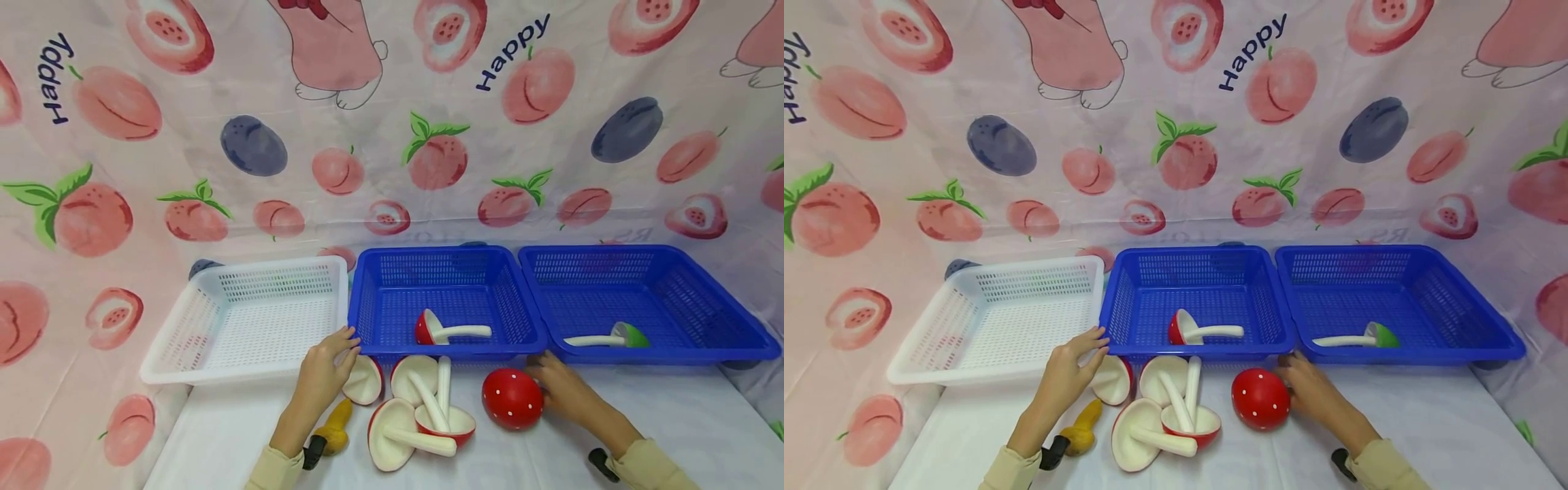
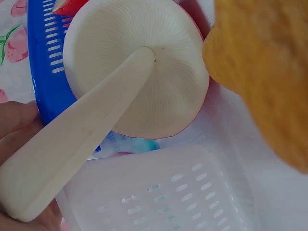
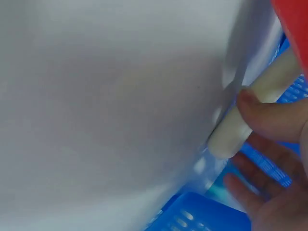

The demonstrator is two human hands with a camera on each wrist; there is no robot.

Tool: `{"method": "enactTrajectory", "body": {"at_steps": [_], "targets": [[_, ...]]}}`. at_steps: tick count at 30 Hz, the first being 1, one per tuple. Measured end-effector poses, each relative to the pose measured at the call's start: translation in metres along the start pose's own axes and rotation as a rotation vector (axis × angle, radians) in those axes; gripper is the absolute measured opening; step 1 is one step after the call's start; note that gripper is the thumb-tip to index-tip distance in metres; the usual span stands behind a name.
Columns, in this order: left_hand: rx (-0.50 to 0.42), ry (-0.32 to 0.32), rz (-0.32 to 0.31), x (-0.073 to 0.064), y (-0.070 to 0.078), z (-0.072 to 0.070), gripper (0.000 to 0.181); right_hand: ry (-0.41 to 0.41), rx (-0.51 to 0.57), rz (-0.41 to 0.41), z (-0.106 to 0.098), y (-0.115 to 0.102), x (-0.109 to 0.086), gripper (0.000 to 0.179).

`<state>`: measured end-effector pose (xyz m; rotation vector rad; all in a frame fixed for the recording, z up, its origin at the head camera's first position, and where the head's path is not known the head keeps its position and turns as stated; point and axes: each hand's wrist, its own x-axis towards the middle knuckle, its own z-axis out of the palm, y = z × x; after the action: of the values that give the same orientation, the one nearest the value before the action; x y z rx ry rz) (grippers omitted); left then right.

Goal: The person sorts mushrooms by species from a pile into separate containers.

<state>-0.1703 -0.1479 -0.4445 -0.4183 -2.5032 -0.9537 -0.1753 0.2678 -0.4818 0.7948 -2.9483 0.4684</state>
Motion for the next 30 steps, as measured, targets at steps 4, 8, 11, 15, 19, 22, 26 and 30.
{"method": "enactTrajectory", "body": {"at_steps": [4,8,11,15,19,22,26,30], "targets": [[0.002,0.01,0.015,0.0,0.0,0.0,0.016,0.056,-0.01,-0.089,0.001,0.002,-0.004,0.034],[0.013,0.036,0.028,-0.002,-0.002,-0.002,0.015,0.096,-0.019,-0.143,0.002,0.001,-0.006,0.042],[0.009,0.033,0.024,-0.002,-0.003,-0.001,0.014,0.093,-0.005,-0.134,-0.001,-0.001,-0.01,0.039],[0.003,0.028,0.036,-0.001,-0.002,0.0,0.015,0.085,0.032,-0.101,-0.007,-0.004,-0.015,0.033],[0.008,0.037,0.04,-0.002,-0.002,0.0,0.014,0.033,0.074,-0.071,-0.014,-0.006,-0.016,0.029],[0.007,0.036,0.033,-0.002,-0.002,-0.001,0.015,0.007,0.095,-0.067,-0.018,-0.01,-0.017,0.026],[-0.003,0.023,0.026,-0.001,-0.001,-0.001,0.015,0.019,0.096,-0.078,-0.024,-0.017,-0.018,0.025],[-0.006,0.014,0.022,0.0,0.0,-0.001,0.015,0.039,0.093,-0.104,-0.033,-0.026,-0.017,0.024]]}}
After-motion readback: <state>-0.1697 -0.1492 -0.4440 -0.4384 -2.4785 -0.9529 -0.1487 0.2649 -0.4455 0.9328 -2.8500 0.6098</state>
